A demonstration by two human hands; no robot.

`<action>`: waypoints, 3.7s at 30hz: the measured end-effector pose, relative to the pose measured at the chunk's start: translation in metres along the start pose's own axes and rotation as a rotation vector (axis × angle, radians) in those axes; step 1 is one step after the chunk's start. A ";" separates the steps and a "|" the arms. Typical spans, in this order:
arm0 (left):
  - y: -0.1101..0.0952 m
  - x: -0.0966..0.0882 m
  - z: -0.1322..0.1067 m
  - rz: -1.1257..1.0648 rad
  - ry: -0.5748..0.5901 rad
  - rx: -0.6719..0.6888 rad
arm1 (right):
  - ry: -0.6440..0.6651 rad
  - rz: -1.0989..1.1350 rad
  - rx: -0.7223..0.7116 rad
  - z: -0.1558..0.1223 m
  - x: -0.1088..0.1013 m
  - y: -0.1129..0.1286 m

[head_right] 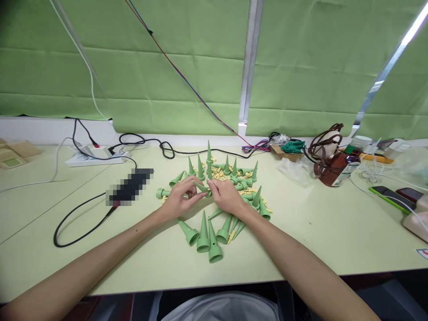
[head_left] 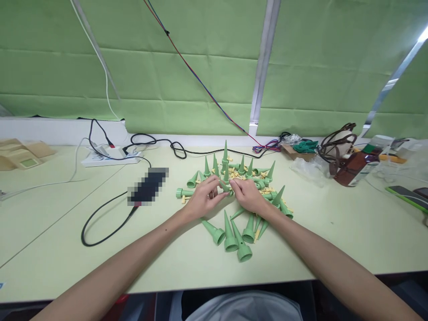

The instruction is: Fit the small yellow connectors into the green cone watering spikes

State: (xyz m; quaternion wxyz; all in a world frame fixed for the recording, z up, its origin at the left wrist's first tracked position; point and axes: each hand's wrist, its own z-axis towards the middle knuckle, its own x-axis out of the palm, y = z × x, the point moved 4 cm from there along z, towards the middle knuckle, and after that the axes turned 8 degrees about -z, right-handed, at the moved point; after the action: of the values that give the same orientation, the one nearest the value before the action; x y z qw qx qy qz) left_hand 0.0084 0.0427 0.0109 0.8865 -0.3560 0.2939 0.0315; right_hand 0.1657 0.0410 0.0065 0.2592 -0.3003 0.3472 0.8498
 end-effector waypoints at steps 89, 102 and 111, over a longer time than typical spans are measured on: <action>0.008 0.000 0.002 0.240 -0.008 0.053 | 0.003 0.063 0.020 -0.001 0.002 0.000; 0.022 0.014 0.000 -0.553 0.050 -0.560 | 0.009 0.113 0.027 0.000 0.001 -0.001; 0.019 0.013 -0.002 -0.610 0.099 -0.523 | 0.009 0.110 0.038 0.000 0.003 -0.006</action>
State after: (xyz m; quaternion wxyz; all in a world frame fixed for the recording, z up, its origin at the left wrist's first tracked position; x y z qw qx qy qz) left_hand 0.0131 0.0533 -0.0087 0.7195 -0.6415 0.1991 -0.1764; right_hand 0.1673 0.0456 0.0016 0.2163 -0.2795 0.3803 0.8547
